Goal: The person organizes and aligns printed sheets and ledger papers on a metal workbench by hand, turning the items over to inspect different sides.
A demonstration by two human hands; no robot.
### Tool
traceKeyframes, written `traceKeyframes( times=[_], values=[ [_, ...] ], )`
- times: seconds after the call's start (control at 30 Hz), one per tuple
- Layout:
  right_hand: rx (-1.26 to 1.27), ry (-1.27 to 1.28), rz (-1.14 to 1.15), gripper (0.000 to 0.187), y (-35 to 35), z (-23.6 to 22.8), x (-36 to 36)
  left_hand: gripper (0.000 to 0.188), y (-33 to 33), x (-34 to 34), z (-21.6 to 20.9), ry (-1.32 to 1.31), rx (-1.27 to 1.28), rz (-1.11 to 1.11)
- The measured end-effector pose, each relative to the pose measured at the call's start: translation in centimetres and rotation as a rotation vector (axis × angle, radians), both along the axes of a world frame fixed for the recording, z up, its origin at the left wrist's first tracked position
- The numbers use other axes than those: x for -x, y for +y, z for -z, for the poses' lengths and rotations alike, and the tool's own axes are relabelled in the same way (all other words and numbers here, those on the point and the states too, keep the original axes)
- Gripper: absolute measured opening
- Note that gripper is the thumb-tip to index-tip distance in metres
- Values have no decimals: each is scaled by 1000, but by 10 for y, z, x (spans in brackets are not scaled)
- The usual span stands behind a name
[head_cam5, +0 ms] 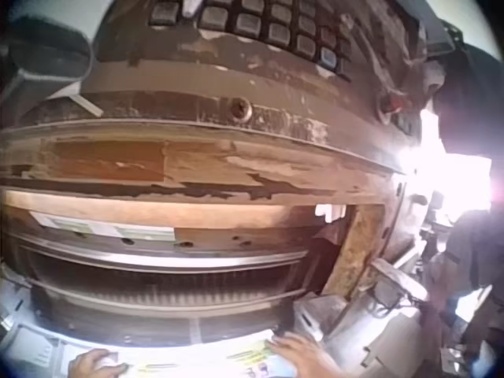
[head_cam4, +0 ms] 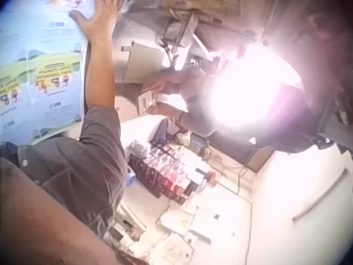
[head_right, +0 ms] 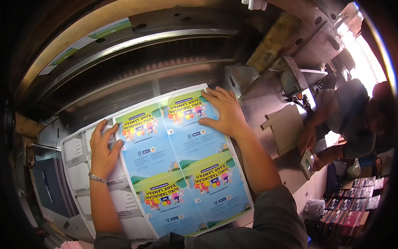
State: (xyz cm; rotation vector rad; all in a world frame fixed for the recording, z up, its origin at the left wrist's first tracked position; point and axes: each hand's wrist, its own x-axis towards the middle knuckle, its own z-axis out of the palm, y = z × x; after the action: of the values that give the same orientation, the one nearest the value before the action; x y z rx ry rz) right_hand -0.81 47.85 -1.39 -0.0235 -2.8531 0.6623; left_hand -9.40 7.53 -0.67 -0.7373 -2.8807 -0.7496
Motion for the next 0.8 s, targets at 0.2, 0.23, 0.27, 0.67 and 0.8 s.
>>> traceKeyframes(
  times=[0.2,0.23,0.27,0.67,0.8],
  values=[
    [-34,-33,-13,81,0,-3,-1,49,0,3,-3,-34,-19,8],
    [-38,-37,-6,81,0,-3,-2,48,1,3,-3,-38,-22,9],
    [-42,-41,1,81,0,-4,-2,48,1,3,-2,-38,-22,13],
    [-78,21,-11,83,2,-4,-2,52,-2,7,3,6,-5,47],
    [-73,29,-20,82,-9,-3,3,51,-10,5,1,5,-9,41]
  ],
)
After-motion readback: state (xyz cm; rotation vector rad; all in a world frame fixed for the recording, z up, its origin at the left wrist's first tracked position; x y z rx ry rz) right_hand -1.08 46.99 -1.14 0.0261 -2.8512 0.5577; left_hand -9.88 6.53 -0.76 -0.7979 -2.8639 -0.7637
